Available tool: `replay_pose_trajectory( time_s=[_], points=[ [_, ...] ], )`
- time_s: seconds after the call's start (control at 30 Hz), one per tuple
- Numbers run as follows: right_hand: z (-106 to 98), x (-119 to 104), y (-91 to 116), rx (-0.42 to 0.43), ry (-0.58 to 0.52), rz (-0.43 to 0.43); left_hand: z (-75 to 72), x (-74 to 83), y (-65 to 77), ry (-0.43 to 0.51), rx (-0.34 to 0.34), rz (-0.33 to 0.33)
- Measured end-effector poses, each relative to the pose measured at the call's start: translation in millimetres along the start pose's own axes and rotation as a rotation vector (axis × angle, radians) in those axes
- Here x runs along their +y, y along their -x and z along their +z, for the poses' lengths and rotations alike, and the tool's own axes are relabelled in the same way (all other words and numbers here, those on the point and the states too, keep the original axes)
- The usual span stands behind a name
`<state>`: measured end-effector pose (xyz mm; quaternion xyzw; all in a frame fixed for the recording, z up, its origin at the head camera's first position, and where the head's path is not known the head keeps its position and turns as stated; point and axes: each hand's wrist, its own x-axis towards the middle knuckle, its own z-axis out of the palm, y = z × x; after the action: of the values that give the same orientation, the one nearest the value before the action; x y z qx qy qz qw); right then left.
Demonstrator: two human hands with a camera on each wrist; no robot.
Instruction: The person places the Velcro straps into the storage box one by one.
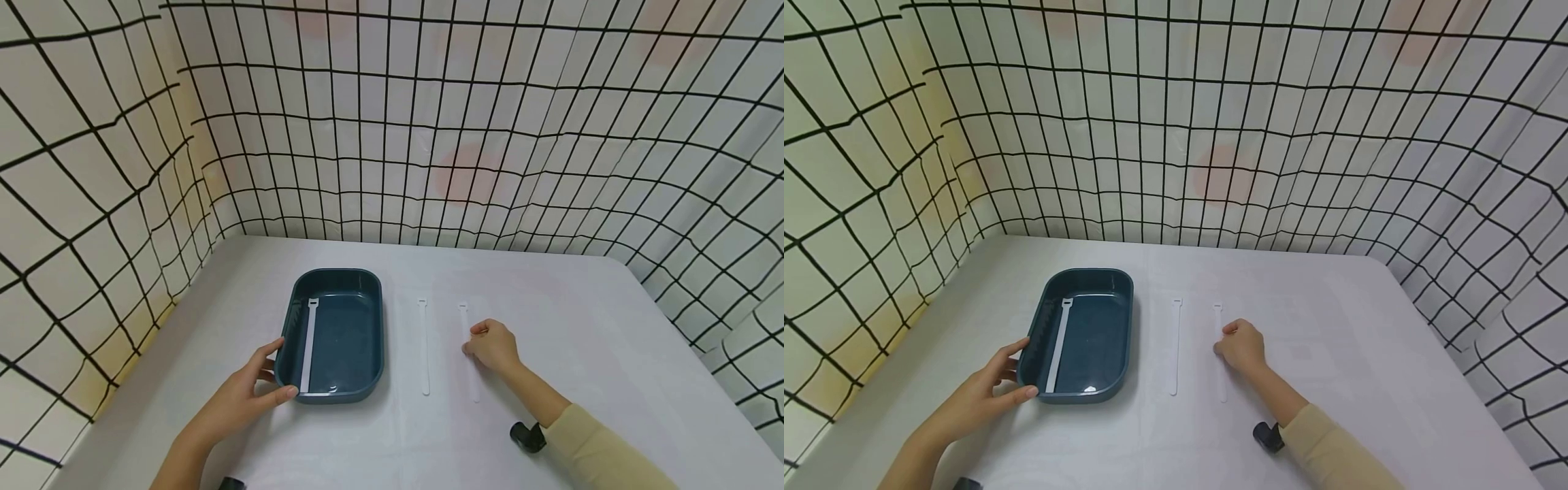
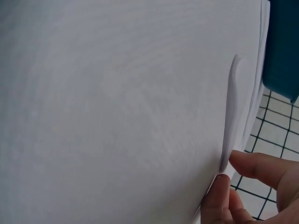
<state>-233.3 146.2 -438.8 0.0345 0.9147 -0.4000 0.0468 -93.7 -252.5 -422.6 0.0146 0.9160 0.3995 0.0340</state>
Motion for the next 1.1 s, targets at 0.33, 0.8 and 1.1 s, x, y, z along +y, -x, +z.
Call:
replay_pose_trajectory(
  time_s=[0.33, 0.8, 1.1],
  points=[
    [-1.5, -0.9, 2.1, -0.02, -0.01, 0.027, 1.3, 1.3, -1.0, -0.013, 0.006, -0.008],
    [-0.7, 1.3, -0.2, -0.04, -0.112, 0.065, 1.0, 1.3, -0.6, -0.019, 0.01, 0.0],
    [-2.1, 0.3, 1.1, -0.071, -0.236, 0.124, 0.7, 1.0, 0.1, -0.009, 0.009, 0.011]
  ],
)
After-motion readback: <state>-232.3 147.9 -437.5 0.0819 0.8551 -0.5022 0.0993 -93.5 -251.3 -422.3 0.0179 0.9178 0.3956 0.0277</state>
